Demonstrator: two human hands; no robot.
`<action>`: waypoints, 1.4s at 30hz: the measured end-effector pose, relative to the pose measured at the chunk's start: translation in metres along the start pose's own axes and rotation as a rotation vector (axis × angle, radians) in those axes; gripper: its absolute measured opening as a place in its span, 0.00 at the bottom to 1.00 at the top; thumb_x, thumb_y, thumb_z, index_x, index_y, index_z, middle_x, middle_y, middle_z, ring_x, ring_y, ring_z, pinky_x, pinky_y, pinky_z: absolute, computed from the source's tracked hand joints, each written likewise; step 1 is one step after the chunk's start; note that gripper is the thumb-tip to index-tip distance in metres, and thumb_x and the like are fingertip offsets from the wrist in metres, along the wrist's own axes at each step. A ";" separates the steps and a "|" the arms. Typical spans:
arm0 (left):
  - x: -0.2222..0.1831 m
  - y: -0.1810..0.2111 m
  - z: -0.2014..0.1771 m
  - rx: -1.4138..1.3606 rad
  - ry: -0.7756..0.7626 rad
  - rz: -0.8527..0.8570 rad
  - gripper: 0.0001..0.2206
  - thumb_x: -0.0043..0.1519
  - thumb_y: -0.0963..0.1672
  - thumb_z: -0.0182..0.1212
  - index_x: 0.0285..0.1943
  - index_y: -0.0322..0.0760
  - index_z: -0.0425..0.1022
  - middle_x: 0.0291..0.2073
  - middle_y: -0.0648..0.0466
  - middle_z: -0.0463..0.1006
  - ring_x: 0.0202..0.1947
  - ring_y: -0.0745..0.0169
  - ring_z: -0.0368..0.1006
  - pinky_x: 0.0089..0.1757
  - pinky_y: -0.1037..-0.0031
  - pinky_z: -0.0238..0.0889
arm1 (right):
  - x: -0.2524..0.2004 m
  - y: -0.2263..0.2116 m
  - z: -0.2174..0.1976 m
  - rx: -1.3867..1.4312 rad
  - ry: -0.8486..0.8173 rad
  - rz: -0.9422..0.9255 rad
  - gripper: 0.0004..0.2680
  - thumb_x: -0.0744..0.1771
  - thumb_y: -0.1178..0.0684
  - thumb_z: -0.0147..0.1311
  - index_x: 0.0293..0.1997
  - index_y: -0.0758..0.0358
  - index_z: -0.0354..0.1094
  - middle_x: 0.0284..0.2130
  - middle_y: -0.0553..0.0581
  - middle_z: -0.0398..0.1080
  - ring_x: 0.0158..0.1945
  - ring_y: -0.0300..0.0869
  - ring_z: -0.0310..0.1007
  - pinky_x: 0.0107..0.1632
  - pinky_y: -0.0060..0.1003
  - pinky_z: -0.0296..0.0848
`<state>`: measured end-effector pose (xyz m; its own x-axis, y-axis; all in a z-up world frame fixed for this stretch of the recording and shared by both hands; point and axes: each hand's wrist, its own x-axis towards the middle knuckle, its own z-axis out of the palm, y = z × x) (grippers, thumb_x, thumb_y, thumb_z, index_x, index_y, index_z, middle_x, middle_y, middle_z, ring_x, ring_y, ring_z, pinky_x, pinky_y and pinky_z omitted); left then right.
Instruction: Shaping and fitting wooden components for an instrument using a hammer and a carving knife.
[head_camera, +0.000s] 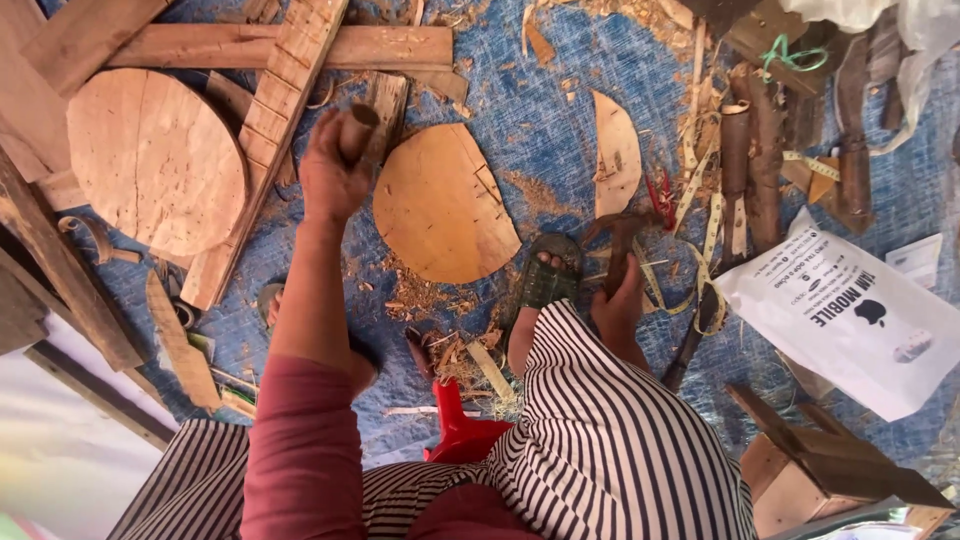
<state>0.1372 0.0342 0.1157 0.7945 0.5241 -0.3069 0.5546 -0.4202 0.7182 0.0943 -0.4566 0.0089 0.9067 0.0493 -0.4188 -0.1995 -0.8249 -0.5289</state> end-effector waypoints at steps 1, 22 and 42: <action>0.004 -0.005 0.002 0.006 -0.004 -0.009 0.25 0.55 0.35 0.62 0.65 0.34 0.73 0.66 0.37 0.65 0.65 0.28 0.64 0.64 0.40 0.54 | 0.004 -0.001 -0.004 0.000 -0.011 0.005 0.30 0.66 0.62 0.52 0.77 0.56 0.38 0.62 0.75 0.50 0.61 0.75 0.60 0.54 0.78 0.67; -0.061 0.082 0.088 -0.676 0.374 0.270 0.13 0.58 0.39 0.77 0.41 0.35 0.72 0.34 0.50 0.76 0.37 0.62 0.75 0.41 0.71 0.62 | -0.031 -0.002 -0.003 0.627 -0.063 -0.242 0.18 0.64 0.62 0.60 0.61 0.74 0.65 0.23 0.64 0.73 0.22 0.49 0.75 0.24 0.43 0.70; -0.055 0.108 0.093 -0.396 0.419 0.588 0.25 0.51 0.45 0.84 0.22 0.39 0.60 0.31 0.53 0.71 0.34 0.50 0.80 0.38 0.67 0.76 | -0.036 -0.067 -0.007 0.539 -0.305 0.068 0.22 0.69 0.60 0.53 0.70 0.76 0.51 0.45 0.86 0.71 0.52 0.75 0.72 0.53 0.64 0.72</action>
<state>0.1767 -0.1091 0.1519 0.7264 0.5655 0.3905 -0.1139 -0.4613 0.8799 0.0778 -0.4068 0.0640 0.7544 0.2309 -0.6145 -0.4844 -0.4359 -0.7585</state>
